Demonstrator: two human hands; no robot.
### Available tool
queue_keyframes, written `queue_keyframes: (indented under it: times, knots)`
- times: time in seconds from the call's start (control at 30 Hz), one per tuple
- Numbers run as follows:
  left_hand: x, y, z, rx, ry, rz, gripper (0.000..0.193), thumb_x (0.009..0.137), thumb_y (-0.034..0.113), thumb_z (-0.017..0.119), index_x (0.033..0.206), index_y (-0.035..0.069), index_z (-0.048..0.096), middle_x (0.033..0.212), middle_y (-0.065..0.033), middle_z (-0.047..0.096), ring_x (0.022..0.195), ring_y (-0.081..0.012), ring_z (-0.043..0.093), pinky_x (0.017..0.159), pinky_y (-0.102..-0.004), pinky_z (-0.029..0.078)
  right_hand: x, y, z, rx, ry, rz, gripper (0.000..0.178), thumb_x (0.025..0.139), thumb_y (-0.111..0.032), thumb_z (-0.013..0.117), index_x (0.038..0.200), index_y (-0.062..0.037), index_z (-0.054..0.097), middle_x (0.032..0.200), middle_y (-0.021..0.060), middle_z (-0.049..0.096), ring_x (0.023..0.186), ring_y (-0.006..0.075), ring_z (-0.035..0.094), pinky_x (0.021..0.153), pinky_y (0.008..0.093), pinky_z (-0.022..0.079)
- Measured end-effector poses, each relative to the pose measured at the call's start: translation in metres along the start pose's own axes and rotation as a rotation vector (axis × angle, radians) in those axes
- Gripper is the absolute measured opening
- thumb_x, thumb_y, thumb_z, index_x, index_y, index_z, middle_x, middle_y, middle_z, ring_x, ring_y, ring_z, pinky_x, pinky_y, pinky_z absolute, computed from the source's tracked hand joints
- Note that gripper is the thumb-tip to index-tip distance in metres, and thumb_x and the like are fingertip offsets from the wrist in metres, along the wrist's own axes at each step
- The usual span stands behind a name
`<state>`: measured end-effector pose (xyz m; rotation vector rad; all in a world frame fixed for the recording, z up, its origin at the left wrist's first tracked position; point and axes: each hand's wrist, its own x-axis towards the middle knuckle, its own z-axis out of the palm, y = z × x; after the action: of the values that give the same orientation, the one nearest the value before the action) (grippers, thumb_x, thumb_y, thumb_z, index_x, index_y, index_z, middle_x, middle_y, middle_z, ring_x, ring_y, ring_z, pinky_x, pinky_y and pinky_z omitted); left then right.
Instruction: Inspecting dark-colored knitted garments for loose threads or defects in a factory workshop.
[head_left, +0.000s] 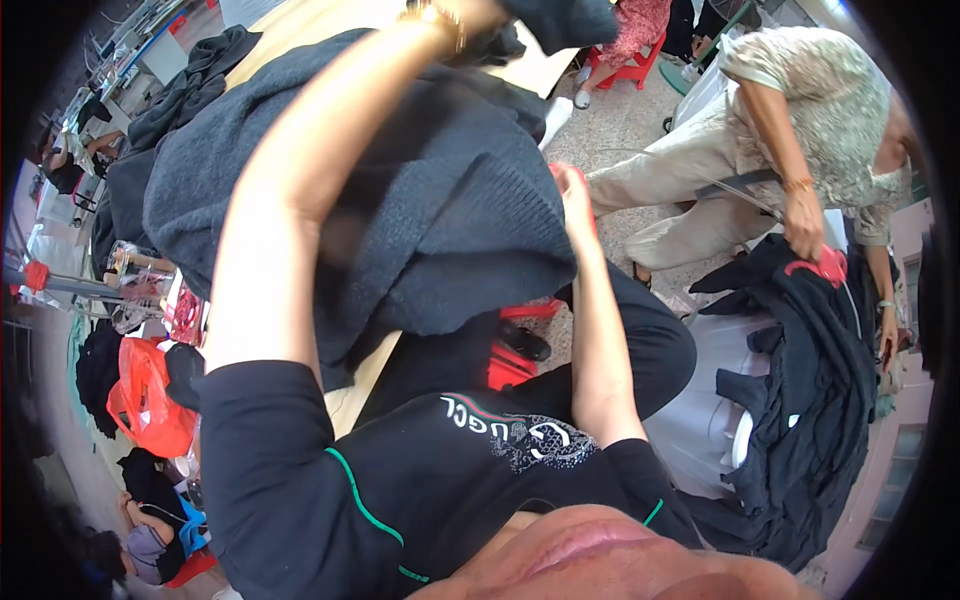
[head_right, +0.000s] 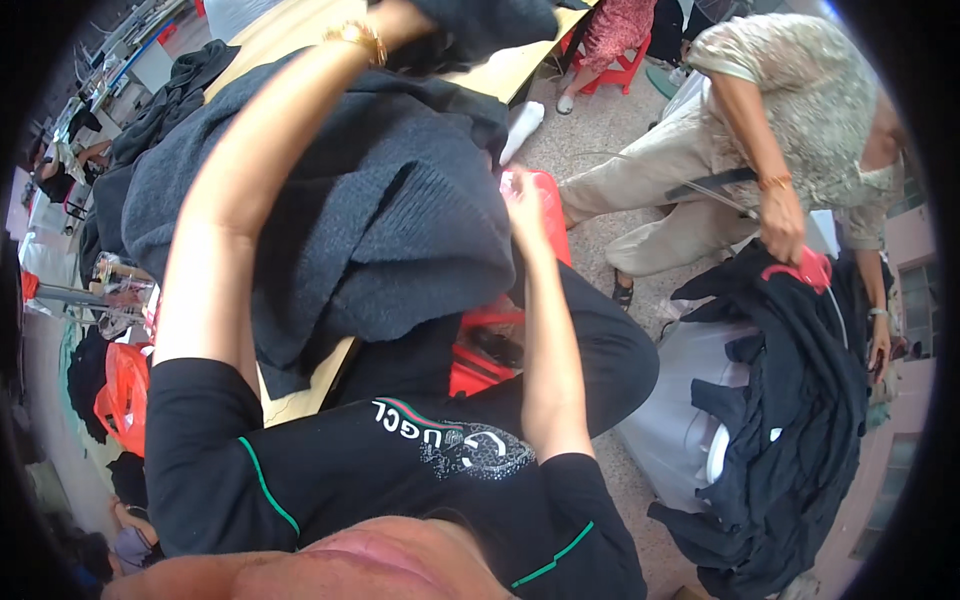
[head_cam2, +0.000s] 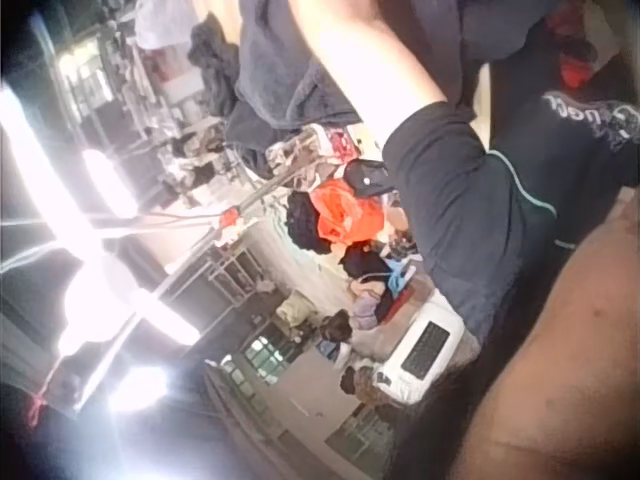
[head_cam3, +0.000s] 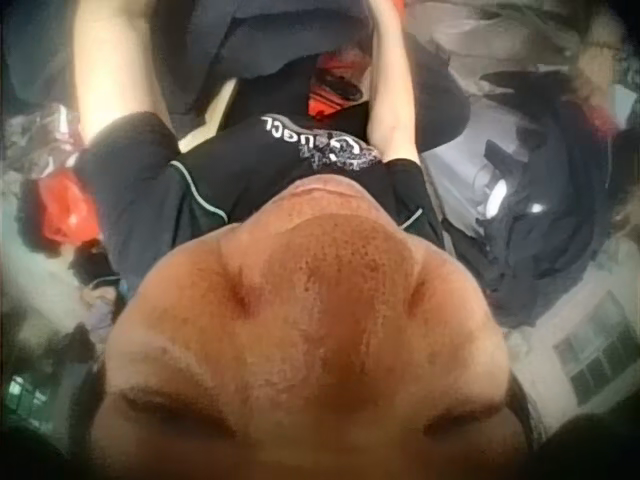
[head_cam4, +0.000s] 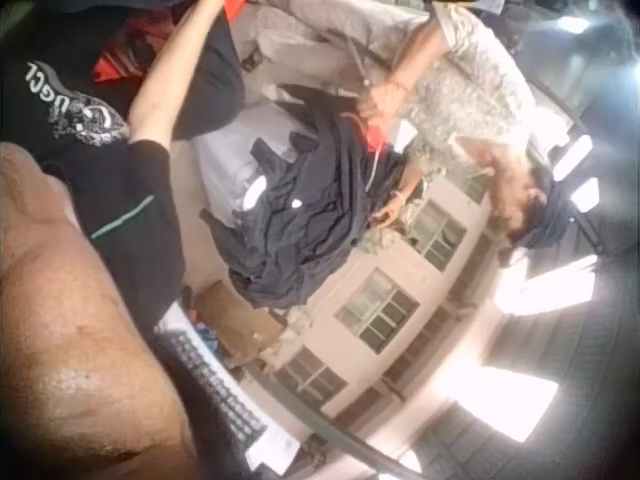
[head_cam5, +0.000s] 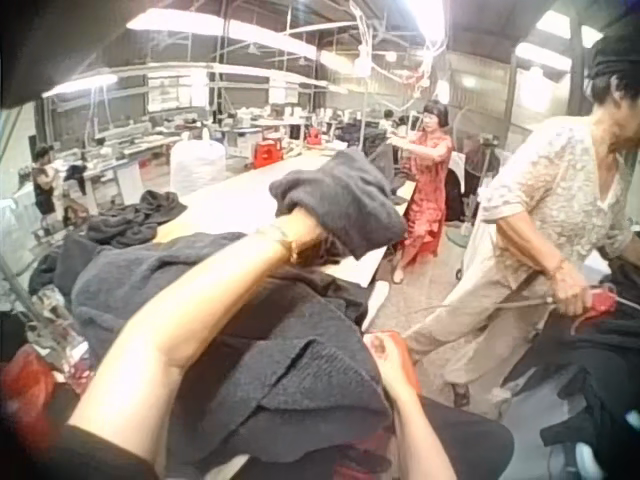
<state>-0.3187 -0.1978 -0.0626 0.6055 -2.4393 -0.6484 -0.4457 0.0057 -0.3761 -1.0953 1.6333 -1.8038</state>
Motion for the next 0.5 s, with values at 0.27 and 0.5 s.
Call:
queue_keyframes:
  times: [0.27, 0.5]
  knots:
    - [0.005, 0.079, -0.059, -0.211, 0.009, 0.291, 0.057, 0.094, 0.036, 0.051, 0.139, 0.004, 0.042, 0.146, -0.0227, 0.038, 0.129, -0.0361, 0.046, 0.101, -0.0463, 0.047, 0.034, -0.215, 0.022, -0.024, 0.229, -0.454, 0.085, 0.075, -0.022, 0.085, 0.142, 0.0013, 0.039, 0.135, 0.0227, 0.049, 0.115, 0.0272, 0.057, 0.089, 0.0357, 0.052]
    - [0.01, 0.114, -0.096, -0.346, 0.008, 0.443, 0.05, 0.097, 0.035, 0.047, 0.137, 0.004, 0.044, 0.144, -0.0209, 0.043, 0.126, -0.035, 0.05, 0.099, -0.0471, 0.05, 0.072, -0.204, -0.001, -0.489, 0.408, -0.514, 0.063, 0.077, -0.027, 0.082, 0.127, 0.0008, 0.057, 0.118, 0.0198, 0.06, 0.103, 0.023, 0.062, 0.084, 0.0322, 0.052]
